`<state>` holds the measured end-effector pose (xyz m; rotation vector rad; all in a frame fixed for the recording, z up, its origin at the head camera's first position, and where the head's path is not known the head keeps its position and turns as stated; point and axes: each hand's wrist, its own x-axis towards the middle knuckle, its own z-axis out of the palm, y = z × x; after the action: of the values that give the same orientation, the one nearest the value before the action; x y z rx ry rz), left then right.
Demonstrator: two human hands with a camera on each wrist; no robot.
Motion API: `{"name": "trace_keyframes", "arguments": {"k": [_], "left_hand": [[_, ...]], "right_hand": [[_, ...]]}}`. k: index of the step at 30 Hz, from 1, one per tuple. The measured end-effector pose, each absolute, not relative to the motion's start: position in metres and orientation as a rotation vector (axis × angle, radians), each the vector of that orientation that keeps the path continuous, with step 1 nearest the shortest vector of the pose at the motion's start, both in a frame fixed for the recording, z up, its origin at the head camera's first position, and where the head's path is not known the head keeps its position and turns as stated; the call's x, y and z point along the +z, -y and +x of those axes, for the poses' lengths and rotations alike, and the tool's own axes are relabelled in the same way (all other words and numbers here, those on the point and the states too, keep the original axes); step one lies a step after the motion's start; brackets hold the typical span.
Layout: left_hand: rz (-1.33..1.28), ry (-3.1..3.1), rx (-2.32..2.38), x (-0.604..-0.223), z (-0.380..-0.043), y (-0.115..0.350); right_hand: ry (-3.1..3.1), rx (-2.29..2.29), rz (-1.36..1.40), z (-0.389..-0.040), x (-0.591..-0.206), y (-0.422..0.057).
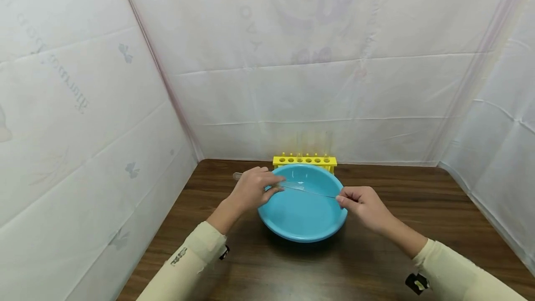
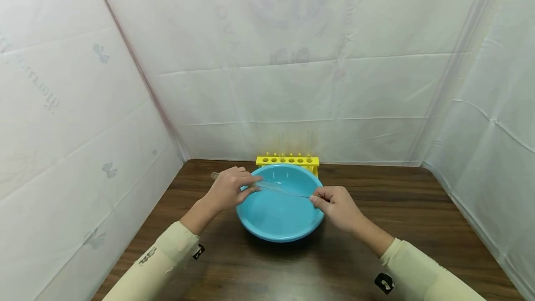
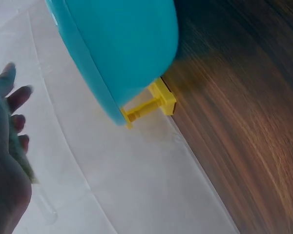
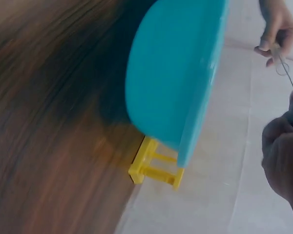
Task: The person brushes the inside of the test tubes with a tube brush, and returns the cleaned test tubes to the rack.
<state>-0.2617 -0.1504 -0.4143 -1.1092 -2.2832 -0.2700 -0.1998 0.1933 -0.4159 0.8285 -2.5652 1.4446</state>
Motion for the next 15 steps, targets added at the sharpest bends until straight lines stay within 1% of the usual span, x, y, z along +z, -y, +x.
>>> {"name": "trace_keyframes", "arguments": {"k": [4,7,10,15], "left_hand": [[-1.123,2.153,-0.229,-0.415,-0.263,0.153],[-1.129,2.132,-0.221,-0.415,-0.263,0.155],[-1.145,2.143,-0.23,-0.416,-0.263,0.155],[-1.163,2.222,-0.299,-0.414,-0.262,0.157]], "right_hand": [[2.614,1.875,0.72,-0.199,-0.404,-0.195],[2.584,1.966,0.688,-0.198,-0.402,-0.196],[2.575,1.684,0.759,-0.196,-0.405,-0.197],[2.326,0.965,0.998,-0.196,-0.414,-0.196]]}}
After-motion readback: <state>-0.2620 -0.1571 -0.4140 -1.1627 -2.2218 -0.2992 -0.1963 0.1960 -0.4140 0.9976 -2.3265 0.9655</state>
